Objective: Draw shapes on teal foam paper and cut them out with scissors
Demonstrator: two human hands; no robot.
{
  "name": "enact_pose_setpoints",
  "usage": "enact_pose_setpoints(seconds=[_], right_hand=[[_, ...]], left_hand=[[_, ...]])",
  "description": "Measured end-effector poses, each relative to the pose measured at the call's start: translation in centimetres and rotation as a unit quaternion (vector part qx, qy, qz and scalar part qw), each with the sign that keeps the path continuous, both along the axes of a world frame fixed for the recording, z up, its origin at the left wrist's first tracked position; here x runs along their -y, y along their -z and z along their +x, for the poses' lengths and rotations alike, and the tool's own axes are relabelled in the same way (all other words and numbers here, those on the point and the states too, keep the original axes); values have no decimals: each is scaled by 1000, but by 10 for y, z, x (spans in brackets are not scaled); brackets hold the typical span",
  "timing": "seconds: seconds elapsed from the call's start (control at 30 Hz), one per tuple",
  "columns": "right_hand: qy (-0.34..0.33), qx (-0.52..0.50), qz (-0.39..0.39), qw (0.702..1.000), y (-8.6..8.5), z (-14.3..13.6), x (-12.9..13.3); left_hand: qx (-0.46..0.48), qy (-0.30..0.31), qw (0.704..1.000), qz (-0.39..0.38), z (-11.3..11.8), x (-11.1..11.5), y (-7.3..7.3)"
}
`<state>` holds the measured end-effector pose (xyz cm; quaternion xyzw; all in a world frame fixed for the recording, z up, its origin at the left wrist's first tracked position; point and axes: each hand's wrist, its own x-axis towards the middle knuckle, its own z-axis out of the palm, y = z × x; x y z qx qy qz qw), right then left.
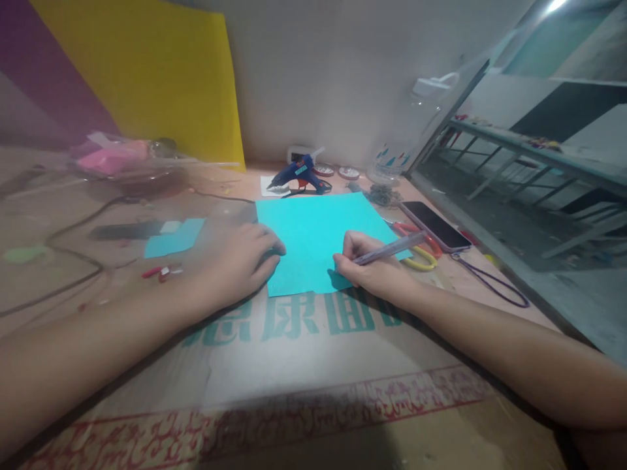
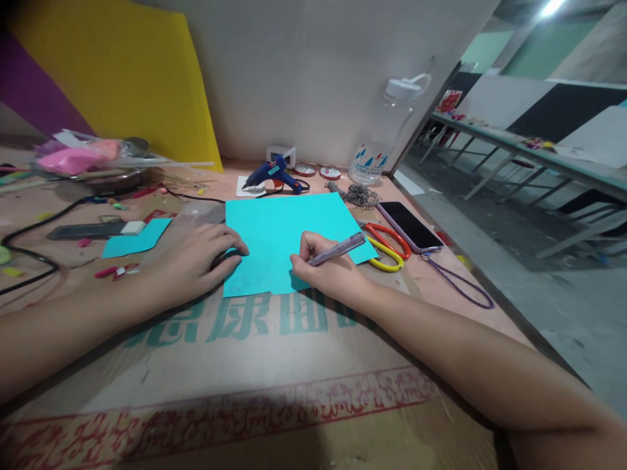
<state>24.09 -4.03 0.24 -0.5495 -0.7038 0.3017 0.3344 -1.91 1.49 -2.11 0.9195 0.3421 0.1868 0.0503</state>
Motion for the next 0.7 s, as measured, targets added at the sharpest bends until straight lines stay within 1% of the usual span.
enact_pose_setpoints(seconds=[0.1, 0.3, 0.43, 0.7], right_hand=[[6, 18, 21, 1000, -1, -1, 0], [4, 25, 45, 999, 2, 1, -2], [-5, 17, 42, 999, 3, 1, -1], [-1, 30, 23, 999, 4, 0, -4]], left_hand=[[-1, 0, 1000, 3, 0, 0, 0], [-9, -2, 1000, 11, -2, -1, 1], [-3, -3, 1000, 8, -1, 0, -1], [1, -7, 1000, 0, 2, 1, -3]])
